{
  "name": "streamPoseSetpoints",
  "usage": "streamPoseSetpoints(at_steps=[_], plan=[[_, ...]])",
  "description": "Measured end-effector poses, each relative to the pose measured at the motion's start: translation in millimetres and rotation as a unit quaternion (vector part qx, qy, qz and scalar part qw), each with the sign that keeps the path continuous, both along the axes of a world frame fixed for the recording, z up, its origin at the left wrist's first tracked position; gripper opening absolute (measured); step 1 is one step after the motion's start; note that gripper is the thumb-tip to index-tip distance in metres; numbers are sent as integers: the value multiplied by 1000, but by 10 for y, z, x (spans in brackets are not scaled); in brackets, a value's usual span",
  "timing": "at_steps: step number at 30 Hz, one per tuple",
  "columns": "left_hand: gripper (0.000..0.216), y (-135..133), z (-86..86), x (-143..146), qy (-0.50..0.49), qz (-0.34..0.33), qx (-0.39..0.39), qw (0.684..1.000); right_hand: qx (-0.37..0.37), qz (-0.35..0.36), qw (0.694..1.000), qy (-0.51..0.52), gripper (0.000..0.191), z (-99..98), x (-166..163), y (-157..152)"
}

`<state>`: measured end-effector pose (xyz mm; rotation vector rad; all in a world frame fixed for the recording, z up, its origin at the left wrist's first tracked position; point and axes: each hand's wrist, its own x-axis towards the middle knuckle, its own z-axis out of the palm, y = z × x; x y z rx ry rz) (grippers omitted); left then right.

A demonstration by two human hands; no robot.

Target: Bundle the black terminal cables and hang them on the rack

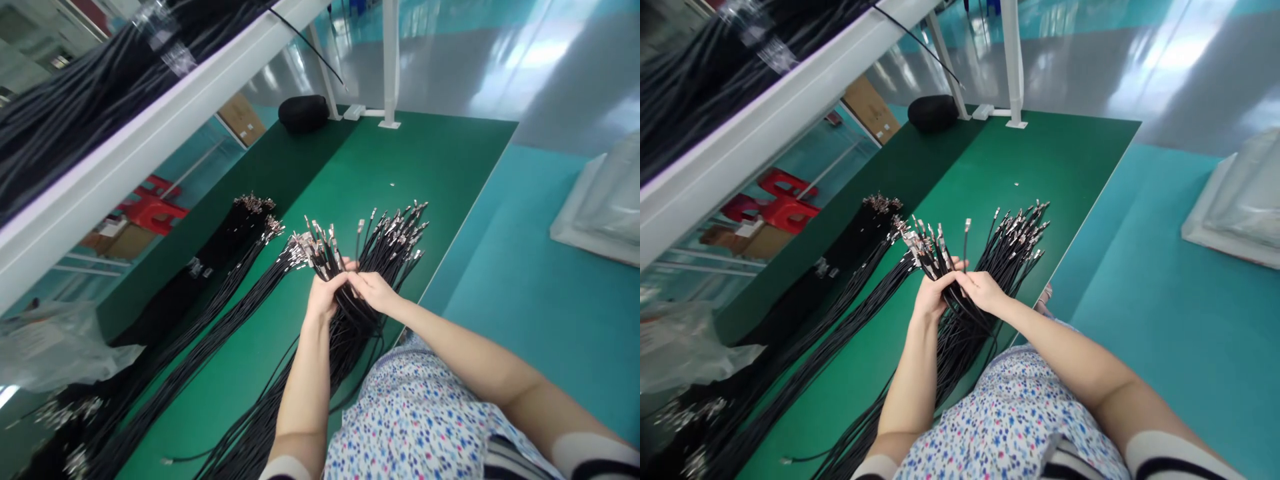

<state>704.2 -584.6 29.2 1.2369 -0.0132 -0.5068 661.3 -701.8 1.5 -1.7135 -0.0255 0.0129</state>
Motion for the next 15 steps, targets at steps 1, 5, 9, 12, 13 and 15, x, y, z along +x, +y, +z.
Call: streamPoseSetpoints(at_steps=[1, 5, 9, 12, 13, 15], plan=[[37, 13, 4, 14, -7, -7, -5, 1000, 9, 35, 999, 2, 56, 7, 41, -12], [36, 65, -19, 63, 25, -27, -26, 999, 43, 155, 987, 29, 58, 55, 213, -48], [30, 78, -63, 105, 54, -24, -57, 997, 117, 209, 966, 95, 52, -33, 273, -88], [23, 101, -64, 146, 41, 10, -72, 997, 143, 111, 972, 152, 44, -341, 188, -197], [21, 119, -60, 163, 36, 22, -76, 996, 122, 39, 977, 170, 41, -477, 152, -254], [17, 163, -50, 202, 36, 30, -83, 995, 42, -110, 970, 214, 35, -747, 106, -380]])
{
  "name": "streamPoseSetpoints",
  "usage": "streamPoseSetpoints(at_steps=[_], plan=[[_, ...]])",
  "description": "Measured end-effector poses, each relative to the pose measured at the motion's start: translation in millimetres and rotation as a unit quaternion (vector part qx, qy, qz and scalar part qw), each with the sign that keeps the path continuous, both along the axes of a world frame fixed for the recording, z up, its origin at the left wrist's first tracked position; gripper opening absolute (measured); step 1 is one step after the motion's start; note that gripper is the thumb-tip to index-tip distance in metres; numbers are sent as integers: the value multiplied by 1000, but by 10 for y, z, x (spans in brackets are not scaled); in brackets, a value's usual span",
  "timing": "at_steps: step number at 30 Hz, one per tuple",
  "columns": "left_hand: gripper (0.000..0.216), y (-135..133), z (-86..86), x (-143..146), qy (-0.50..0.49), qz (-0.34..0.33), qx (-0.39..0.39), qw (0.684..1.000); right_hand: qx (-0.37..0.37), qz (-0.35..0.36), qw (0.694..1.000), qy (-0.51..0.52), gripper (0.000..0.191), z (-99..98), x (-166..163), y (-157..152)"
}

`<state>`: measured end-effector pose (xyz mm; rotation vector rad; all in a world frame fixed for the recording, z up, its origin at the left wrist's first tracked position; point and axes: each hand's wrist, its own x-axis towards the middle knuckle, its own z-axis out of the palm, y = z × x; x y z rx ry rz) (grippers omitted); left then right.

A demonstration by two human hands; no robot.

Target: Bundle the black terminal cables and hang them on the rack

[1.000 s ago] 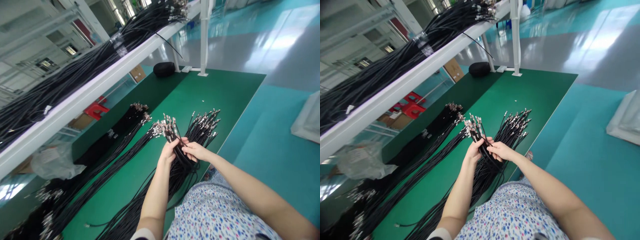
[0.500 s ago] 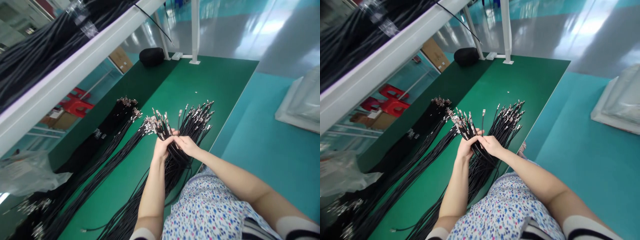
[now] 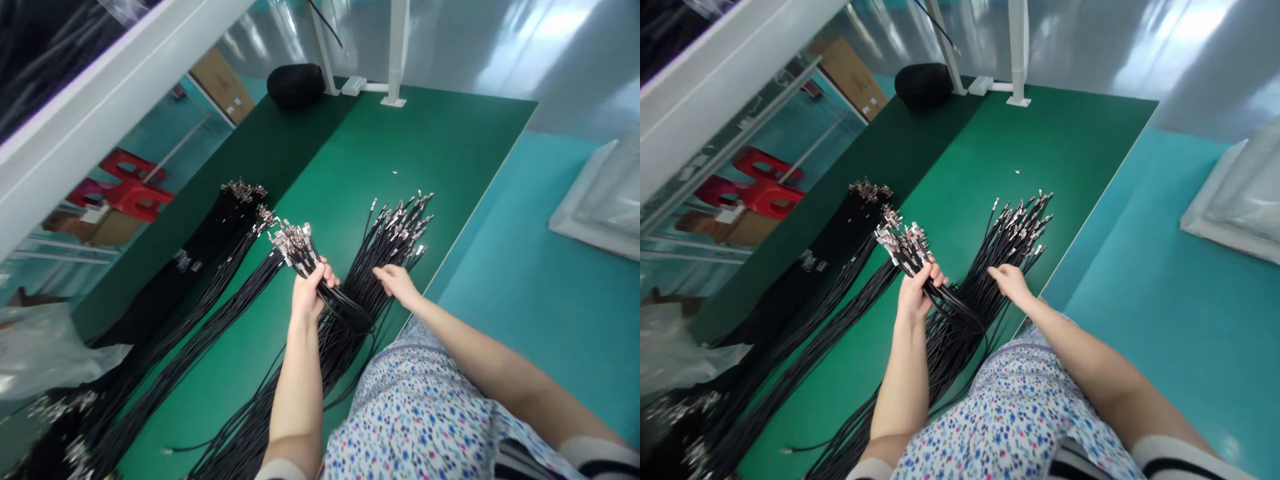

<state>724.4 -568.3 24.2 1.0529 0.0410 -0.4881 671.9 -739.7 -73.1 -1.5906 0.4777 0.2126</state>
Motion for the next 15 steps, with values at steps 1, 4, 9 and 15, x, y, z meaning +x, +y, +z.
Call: streamPoseSetpoints(at_steps=[1, 4, 9, 15], plan=[[16, 20, 4, 20, 2, -6, -3, 1000, -51, -34, 998, 31, 34, -116, -2, -57], [16, 49, 12, 69, 11, -43, -5, 999, -116, -17, 989, 91, 32, -319, 65, -152], [19, 80, 15, 79, 14, -45, 3, 999, -91, -15, 991, 94, 27, -235, 113, -205], [23, 168, 22, 40, 9, -17, 3, 1000, -18, -164, 986, 34, 24, -119, 91, -489]])
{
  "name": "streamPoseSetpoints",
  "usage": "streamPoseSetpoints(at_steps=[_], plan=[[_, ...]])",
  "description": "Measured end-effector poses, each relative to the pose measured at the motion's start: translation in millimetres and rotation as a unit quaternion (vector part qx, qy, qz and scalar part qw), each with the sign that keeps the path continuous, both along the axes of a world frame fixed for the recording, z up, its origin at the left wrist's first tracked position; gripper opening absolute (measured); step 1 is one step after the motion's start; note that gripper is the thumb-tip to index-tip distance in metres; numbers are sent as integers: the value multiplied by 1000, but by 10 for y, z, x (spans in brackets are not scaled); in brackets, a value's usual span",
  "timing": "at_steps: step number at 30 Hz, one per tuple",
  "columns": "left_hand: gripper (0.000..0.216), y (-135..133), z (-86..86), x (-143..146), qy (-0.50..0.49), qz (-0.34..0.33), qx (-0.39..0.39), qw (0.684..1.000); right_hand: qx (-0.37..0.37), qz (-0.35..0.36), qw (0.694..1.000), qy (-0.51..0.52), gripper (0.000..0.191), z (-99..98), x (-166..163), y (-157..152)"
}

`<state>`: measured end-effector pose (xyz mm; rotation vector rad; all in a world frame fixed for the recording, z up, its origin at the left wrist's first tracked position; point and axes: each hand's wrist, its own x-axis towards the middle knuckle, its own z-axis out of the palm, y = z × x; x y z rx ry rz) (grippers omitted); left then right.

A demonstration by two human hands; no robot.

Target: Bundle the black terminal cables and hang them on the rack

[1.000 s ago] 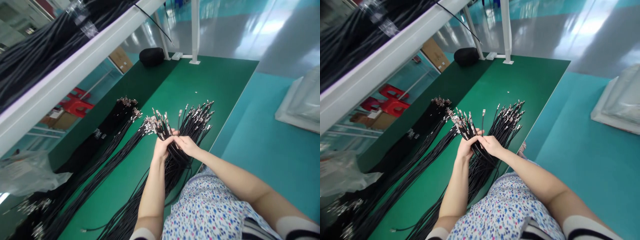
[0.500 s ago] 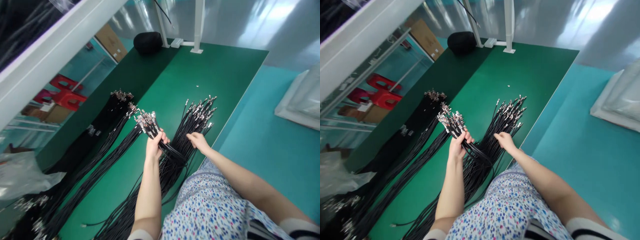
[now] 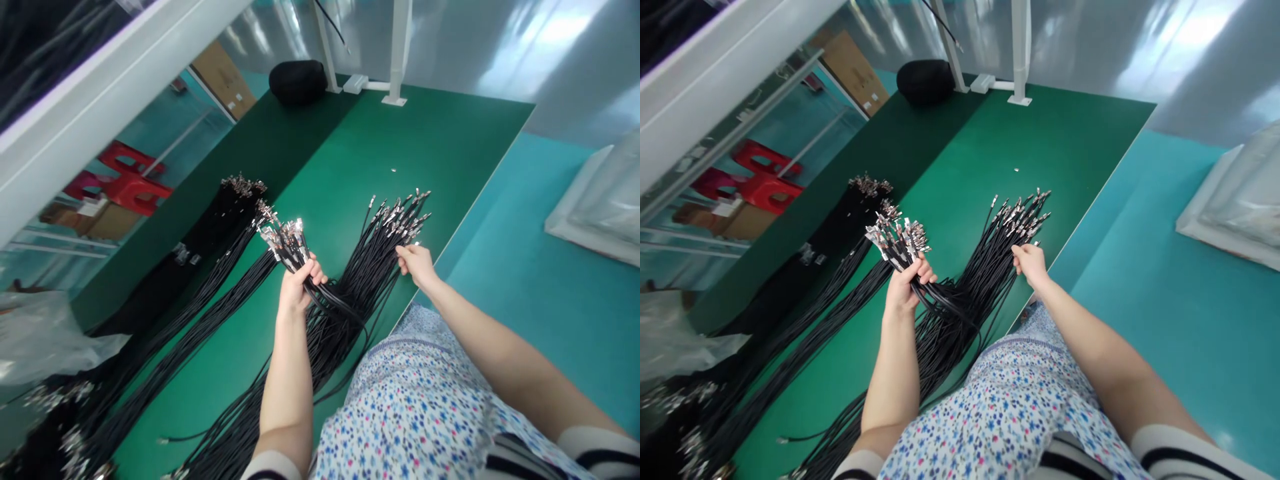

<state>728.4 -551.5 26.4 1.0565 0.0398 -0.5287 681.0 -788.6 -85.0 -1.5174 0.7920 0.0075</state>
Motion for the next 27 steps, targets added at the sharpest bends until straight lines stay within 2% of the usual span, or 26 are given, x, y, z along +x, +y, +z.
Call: streamPoseSetpoints(at_steps=[3, 9, 13, 20, 22, 24, 27], plan=[[25, -90, 21, -21, -6, -11, 16, 1000, 31, 26, 999, 33, 23, -66, 140, -36], [29, -267, 65, -55, -16, -31, 63, 997, 9, 45, 997, 68, 22, -179, 296, 23], [26, -256, 68, -73, -21, -27, 74, 997, -7, 51, 996, 73, 16, -152, 232, 18], [22, -262, 57, -133, -40, -32, 66, 997, -43, 98, 989, 105, 25, -67, 297, 13], [22, -261, 68, -152, -43, -31, 66, 996, -44, 105, 988, 105, 24, 20, 290, 12], [23, -253, 92, -175, -46, -29, 68, 996, -42, 108, 989, 88, 24, 190, 219, 37], [22, -238, 149, -237, -57, -37, 76, 995, -27, 130, 991, 16, 22, 620, 1, 167]])
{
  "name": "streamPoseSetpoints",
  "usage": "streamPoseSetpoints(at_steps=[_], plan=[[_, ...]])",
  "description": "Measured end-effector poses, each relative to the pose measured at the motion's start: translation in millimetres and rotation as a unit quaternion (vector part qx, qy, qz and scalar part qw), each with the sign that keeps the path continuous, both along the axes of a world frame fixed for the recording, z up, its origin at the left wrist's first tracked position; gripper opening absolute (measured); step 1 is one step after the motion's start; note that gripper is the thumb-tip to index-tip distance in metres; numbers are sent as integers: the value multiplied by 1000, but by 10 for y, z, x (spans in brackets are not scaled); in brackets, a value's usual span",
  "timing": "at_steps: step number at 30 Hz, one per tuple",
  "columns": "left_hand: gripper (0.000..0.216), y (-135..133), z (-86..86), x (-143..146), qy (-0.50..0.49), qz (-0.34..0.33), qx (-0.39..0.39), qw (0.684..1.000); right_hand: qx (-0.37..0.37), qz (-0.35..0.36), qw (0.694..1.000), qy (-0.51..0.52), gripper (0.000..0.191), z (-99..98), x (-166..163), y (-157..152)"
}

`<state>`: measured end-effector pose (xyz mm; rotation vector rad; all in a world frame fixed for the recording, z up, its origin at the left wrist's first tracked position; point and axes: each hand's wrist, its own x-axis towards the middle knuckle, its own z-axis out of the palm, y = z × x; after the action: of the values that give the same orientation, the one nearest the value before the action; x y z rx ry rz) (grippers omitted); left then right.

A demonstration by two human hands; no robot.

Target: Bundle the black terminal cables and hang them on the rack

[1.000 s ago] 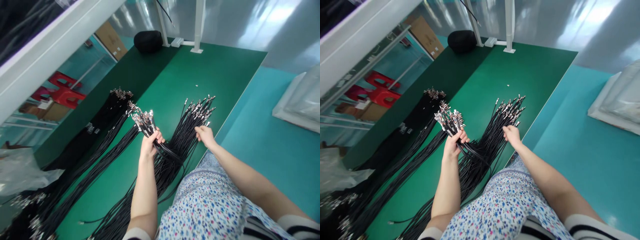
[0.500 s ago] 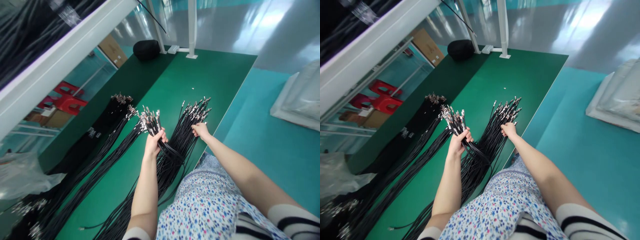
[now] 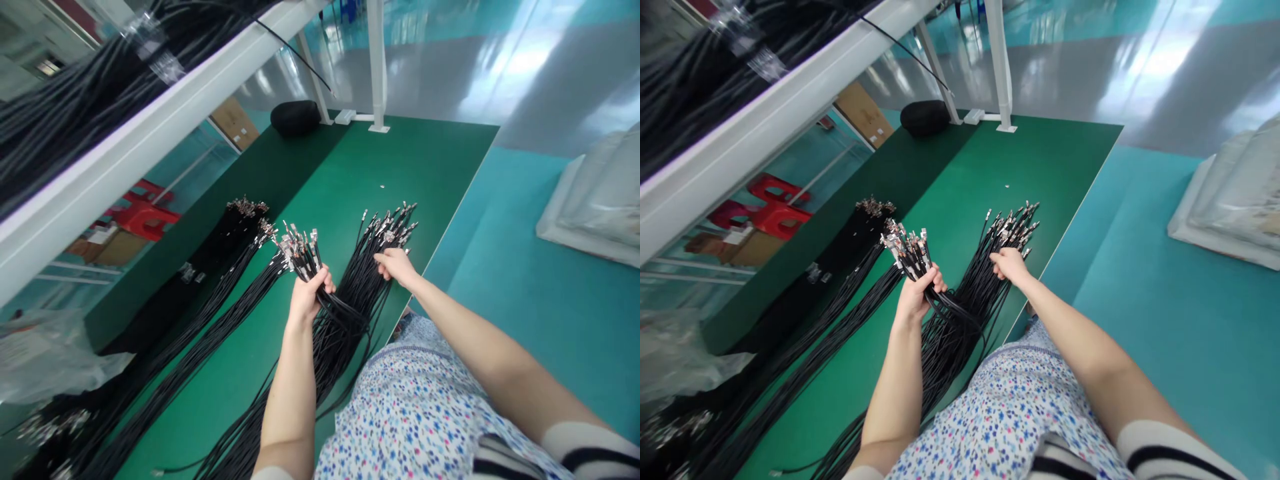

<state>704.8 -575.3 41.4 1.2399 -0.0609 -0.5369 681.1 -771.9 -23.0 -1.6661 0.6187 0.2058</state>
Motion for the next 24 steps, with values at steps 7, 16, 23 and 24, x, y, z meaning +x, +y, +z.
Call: streamPoseSetpoints(at_steps=[7, 16, 23, 24], plan=[[24, 45, 98, -230, -47, 0, 56, 997, -40, 195, 939, -281, 30, 937, -331, 488], [20, 4, 18, -167, -64, -62, 39, 995, 96, 245, 942, -210, 28, 538, -55, 330], [21, 3, 16, -2, 2, 17, 1, 1000, 51, -111, 989, 79, 27, -634, 191, -283], [22, 9, 8, 15, 4, 14, 2, 1000, 49, -110, 989, 83, 26, -715, 223, -309]])
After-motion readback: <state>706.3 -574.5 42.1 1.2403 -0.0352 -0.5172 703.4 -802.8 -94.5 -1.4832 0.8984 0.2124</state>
